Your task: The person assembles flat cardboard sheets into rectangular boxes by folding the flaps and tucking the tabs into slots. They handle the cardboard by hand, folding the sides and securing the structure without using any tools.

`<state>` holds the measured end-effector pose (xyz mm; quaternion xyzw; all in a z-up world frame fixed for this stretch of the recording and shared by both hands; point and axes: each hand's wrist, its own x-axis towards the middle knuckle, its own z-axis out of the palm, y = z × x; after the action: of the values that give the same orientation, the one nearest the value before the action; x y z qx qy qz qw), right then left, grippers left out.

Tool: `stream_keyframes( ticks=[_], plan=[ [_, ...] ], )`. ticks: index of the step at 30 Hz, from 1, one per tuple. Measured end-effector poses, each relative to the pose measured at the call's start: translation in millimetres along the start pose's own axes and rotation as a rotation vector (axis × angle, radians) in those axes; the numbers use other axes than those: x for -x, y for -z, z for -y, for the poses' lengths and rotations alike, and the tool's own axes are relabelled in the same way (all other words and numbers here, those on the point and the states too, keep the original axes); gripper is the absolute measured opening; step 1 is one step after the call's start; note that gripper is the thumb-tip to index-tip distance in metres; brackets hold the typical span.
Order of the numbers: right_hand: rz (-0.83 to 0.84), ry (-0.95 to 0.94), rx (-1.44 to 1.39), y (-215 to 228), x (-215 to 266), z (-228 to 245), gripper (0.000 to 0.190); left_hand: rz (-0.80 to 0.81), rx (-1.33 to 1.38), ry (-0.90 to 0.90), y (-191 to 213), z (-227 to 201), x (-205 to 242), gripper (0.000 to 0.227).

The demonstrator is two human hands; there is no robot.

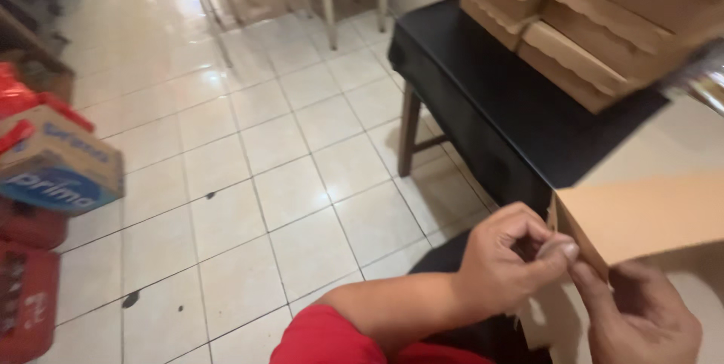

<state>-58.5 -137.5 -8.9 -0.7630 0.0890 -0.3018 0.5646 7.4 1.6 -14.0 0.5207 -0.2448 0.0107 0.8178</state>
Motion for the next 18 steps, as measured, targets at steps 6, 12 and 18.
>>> stream_keyframes(
  ticks=[6,12,18],
  plan=[
    [0.223,0.074,-0.044,20.5,-21.9,-71.9,0.027,0.022,-0.03,-0.076,6.6,16.0,4.2,0.02],
    [0.257,0.404,0.068,41.2,-41.1,-143.9,0.016,0.05,-0.13,-0.081,5.8,26.1,11.5,0.016],
    [0.284,0.397,0.167,54.6,-47.3,-181.9,0.021,0.099,-0.078,-0.079,3.9,14.0,9.5,0.018]
  ],
)
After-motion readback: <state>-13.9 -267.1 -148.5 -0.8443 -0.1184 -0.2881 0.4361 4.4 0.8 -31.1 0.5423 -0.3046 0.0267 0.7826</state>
